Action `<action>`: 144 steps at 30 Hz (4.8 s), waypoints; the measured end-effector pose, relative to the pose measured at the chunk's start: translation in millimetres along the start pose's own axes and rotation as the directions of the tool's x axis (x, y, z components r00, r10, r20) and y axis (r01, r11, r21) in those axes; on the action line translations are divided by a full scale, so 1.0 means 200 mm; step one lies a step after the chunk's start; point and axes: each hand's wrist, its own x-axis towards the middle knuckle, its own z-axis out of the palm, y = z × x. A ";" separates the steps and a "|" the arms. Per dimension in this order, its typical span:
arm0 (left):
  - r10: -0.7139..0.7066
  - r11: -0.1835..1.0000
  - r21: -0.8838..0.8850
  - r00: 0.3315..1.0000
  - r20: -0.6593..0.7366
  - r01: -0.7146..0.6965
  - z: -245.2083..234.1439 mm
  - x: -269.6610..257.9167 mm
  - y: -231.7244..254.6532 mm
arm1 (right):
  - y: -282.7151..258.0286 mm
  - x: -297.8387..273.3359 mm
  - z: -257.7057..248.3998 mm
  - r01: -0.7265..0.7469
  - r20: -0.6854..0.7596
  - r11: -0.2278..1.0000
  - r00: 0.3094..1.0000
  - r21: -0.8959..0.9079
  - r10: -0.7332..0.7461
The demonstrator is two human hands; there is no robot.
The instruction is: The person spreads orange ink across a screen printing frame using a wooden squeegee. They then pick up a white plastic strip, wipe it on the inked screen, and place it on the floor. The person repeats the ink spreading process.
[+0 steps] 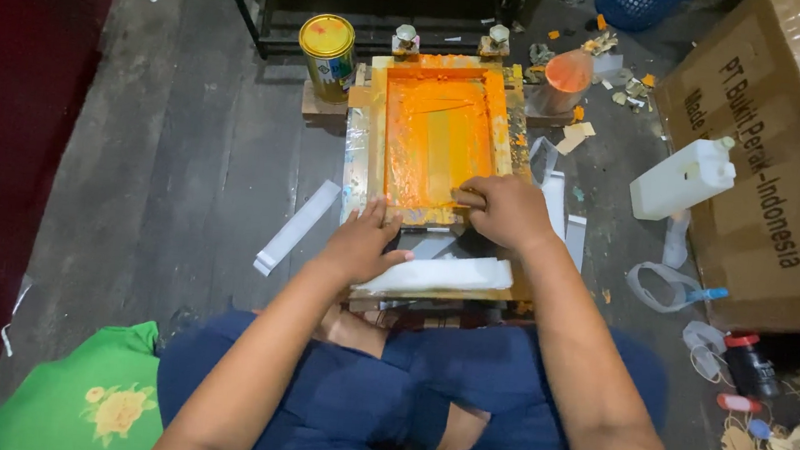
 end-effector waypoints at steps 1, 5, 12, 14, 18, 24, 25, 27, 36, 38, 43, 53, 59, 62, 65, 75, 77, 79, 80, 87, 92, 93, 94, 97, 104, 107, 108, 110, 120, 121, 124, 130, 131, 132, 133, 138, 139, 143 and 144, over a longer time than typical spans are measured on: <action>0.001 1.000 -0.002 1.000 0.003 -0.001 -0.02 0.00 -0.01 | -0.01 0.03 -0.02 -0.003 0.003 1.000 1.000 0.000 0.003; -0.051 0.998 -0.047 0.998 0.024 0.052 -0.11 0.02 -0.04 | 0.02 0.21 -0.03 0.020 -0.022 0.994 1.000 0.109 -0.017; -0.013 0.996 -0.090 0.995 -0.094 0.004 -0.09 0.12 -0.15 | 0.02 0.51 0.00 0.045 -0.012 0.997 0.999 0.059 -0.044; -0.024 0.992 -0.128 0.994 -0.106 0.010 -0.10 0.14 -0.16 | 0.06 0.58 0.10 0.055 -0.003 0.997 0.998 0.049 -0.055; -0.049 0.980 -0.196 0.992 -0.113 0.026 -0.11 0.14 -0.16 | 0.06 0.58 0.16 0.053 0.010 0.998 0.999 0.018 -0.053; -0.055 0.988 -0.150 0.990 -0.133 0.035 -0.06 0.10 -0.16 | 0.01 0.44 0.18 0.050 0.063 0.998 0.997 -0.037 -0.048; -0.051 0.988 -0.149 0.989 -0.142 0.029 -0.05 0.08 -0.16 | -0.01 0.39 0.16 0.051 0.056 0.998 0.997 -0.044 -0.048; -0.054 0.993 -0.109 0.990 -0.132 0.040 -0.03 0.04 -0.14 | -0.08 0.29 0.11 0.004 0.115 0.999 0.993 -0.049 0.002; -0.034 0.999 -0.040 0.991 -0.131 0.029 0.05 -0.09 -0.08 | -0.08 0.08 0.13 -0.039 0.188 0.997 0.981 -0.062 0.050; -0.036 0.999 -0.044 0.991 -0.130 0.030 0.06 -0.09 -0.07 | -0.12 0.05 0.07 -0.041 0.196 0.996 0.979 -0.073 0.054; -0.045 0.992 -0.120 0.990 -0.131 0.029 0.03 -0.08 -0.07 | -0.17 0.10 -0.02 -0.053 0.232 0.998 0.971 -0.044 0.062; -0.073 0.976 -0.211 0.989 -0.131 0.044 -0.04 0.04 -0.10 | -0.07 0.60 -0.04 -0.017 0.116 0.998 0.993 -0.059 0.023; -0.082 0.980 -0.192 0.987 -0.136 0.055 -0.05 0.11 -0.13 | -0.04 0.66 0.13 -0.017 0.008 0.993 1.000 -0.121 0.018; -0.076 0.982 -0.184 0.987 -0.142 0.049 -0.04 0.11 -0.13 | -0.04 0.60 0.18 0.001 -0.038 0.991 0.999 -0.132 -0.007; -0.073 0.984 -0.173 0.989 -0.128 0.050 -0.04 0.09 -0.11 | -0.04 0.54 0.21 0.024 0.012 0.990 1.000 -0.142 -0.023; -0.066 0.995 -0.064 0.994 0.083 0.072 -0.09 -0.10 -0.02 | -0.14 0.16 0.09 -0.004 0.304 0.996 0.952 -0.093 0.032; -0.068 0.995 -0.063 0.993 0.102 0.074 -0.09 -0.09 -0.02 | -0.15 0.17 0.06 -0.013 0.302 0.997 0.953 -0.077 0.036; -0.072 0.995 -0.061 0.990 0.118 0.080 -0.11 -0.08 -0.02 | -0.17 0.21 0.03 -0.018 0.300 0.998 0.953 -0.061 0.036; -0.066 0.994 -0.084 0.990 0.121 0.077 -0.12 -0.08 -0.02 | -0.18 0.23 0.01 -0.024 0.316 0.997 0.948 -0.073 0.046; -0.068 0.978 -0.197 0.997 -0.027 0.061 -0.09 0.04 -0.11 | -0.14 0.54 -0.01 -0.029 0.191 0.982 0.980 -0.186 0.065; -0.082 0.977 -0.203 0.993 -0.084 0.064 -0.09 0.08 -0.12 | 0.00 0.71 0.18 -0.027 0.035 0.983 0.999 -0.180 0.034; -0.086 0.977 -0.205 0.992 -0.093 0.065 -0.09 0.08 -0.12 | 0.03 0.74 0.24 -0.023 -0.009 0.978 1.000 -0.208 0.022; -0.084 0.977 -0.205 0.992 -0.092 0.063 -0.09 0.08 -0.12 | 0.01 0.71 0.23 -0.026 -0.009 0.978 1.000 -0.208 0.025; -0.084 0.971 -0.231 0.995 -0.060 0.068 -0.09 0.06 -0.11 | -0.03 0.63 0.24 -0.026 -0.005 0.984 1.000 -0.175 0.026; -0.075 0.979 -0.189 0.997 0.026 0.078 -0.14 -0.04 -0.06 | -0.03 0.43 0.25 -0.018 0.118 0.982 0.992 -0.188 0.041; -0.081 0.981 -0.173 0.994 0.071 0.093 -0.13 -0.08 -0.04 | -0.11 0.27 0.15 -0.039 0.211 0.984 0.975 -0.172 0.075; -0.083 0.980 -0.172 0.993 0.082 0.096 -0.12 -0.09 -0.04 | -0.16 0.21 0.10 -0.073 0.265 0.987 0.958 -0.146 0.110; -0.082 0.981 -0.169 0.993 0.082 0.095 -0.11 -0.08 -0.04 | -0.13 0.21 0.13 -0.085 0.244 0.988 0.963 -0.127 0.115; -0.062 0.982 -0.178 0.998 -0.001 0.061 -0.10 0.00 -0.09 | -0.13 0.40 0.06 -0.103 0.123 0.983 0.985 -0.153 0.123; -0.062 0.982 -0.179 0.998 0.001 0.061 -0.09 0.02 -0.10 | -0.10 0.45 0.09 -0.104 0.125 0.983 0.984 -0.153 0.123; -0.062 0.979 -0.199 0.996 -0.066 0.048 -0.08 0.07 -0.14 | -0.05 0.58 0.15 -0.075 -0.002 0.982 0.997 -0.172 0.076; -0.060 0.979 -0.198 0.994 -0.096 0.040 -0.10 0.06 -0.15 | -0.09 0.58 0.20 -0.053 -0.092 0.983 0.995 -0.178 0.037; -0.065 0.975 -0.217 0.995 -0.069 0.048 -0.12 0.04 -0.14 | -0.10 0.55 0.19 -0.032 -0.058 0.984 0.998 -0.177 0.022; -0.071 0.970 -0.237 0.997 -0.043 0.059 -0.13 0.03 -0.13 | -0.11 0.52 0.18 -0.010 -0.024 0.984 1.000 -0.176 0.006; -0.071 0.969 -0.239 0.997 -0.042 0.059 -0.13 0.02 -0.13 | -0.11 0.50 0.19 -0.010 -0.022 0.984 1.000 -0.177 0.006; -0.073 0.972 -0.224 0.997 0.014 0.074 -0.11 0.01 -0.13 | -0.10 0.41 0.21 0.004 0.101 0.978 0.995 -0.206 0.018; -0.070 0.972 -0.223 0.998 0.011 0.070 -0.11 -0.01 -0.13 | -0.09 0.39 0.22 0.001 0.097 0.978 0.995 -0.208 0.020; -0.060 0.976 -0.204 0.996 0.067 0.073 -0.13 -0.07 -0.10 | -0.14 0.26 0.14 -0.001 0.237 0.984 0.971 -0.181 0.044; -0.058 0.977 -0.197 0.994 0.090 0.075 -0.14 -0.09 -0.10 | -0.18 0.21 0.09 0.005 0.283 0.989 0.959 -0.146 0.037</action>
